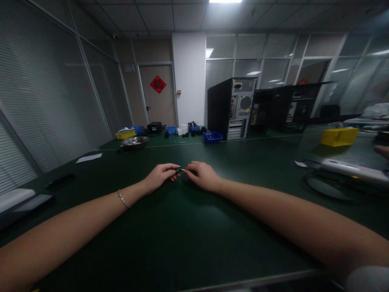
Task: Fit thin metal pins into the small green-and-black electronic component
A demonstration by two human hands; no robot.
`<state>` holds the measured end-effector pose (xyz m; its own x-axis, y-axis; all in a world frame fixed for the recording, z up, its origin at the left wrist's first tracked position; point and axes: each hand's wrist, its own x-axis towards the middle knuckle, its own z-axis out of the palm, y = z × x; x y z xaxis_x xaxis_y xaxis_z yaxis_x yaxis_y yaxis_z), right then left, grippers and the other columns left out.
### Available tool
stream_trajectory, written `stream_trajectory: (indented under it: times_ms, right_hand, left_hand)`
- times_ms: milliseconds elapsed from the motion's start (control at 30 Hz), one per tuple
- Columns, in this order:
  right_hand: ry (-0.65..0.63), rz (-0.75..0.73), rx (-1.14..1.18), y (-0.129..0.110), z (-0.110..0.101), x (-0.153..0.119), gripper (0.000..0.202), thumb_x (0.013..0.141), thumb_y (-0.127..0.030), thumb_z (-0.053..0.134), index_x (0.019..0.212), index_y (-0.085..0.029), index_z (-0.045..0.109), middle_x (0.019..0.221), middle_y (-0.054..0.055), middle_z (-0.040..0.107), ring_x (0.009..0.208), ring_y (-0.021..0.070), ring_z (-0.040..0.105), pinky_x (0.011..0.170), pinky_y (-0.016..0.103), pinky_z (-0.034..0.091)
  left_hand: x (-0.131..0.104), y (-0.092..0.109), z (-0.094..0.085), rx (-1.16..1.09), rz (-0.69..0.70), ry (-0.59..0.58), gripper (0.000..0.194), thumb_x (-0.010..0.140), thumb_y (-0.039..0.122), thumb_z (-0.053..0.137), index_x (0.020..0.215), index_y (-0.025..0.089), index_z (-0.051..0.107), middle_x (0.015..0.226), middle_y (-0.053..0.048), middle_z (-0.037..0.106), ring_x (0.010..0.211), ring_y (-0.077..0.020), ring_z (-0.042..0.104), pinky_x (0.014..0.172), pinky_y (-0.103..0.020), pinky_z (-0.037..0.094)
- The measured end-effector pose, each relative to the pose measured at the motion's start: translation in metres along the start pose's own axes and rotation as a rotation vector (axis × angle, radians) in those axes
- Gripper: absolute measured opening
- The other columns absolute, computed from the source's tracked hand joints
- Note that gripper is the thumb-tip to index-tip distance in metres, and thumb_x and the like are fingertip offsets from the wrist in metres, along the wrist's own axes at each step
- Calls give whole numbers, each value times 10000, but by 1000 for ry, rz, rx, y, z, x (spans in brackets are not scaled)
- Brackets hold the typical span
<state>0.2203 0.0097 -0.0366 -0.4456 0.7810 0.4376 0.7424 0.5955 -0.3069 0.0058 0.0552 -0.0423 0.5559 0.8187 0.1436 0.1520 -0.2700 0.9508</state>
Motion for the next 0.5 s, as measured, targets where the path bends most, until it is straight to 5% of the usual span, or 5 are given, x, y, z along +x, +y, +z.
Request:
stream_trajectory:
  times_ms: [500]
  right_hand:
    - [8,14,-15,0,0,1,265,948,-332,448,964,-182,666,876,50,605,764,143,545,649,242,356]
  left_hand:
    - [-1,2,2,6,50,-11,366,861,370,548,1142,149,626,835,-50,625,737,-155,553,695,-290,448]
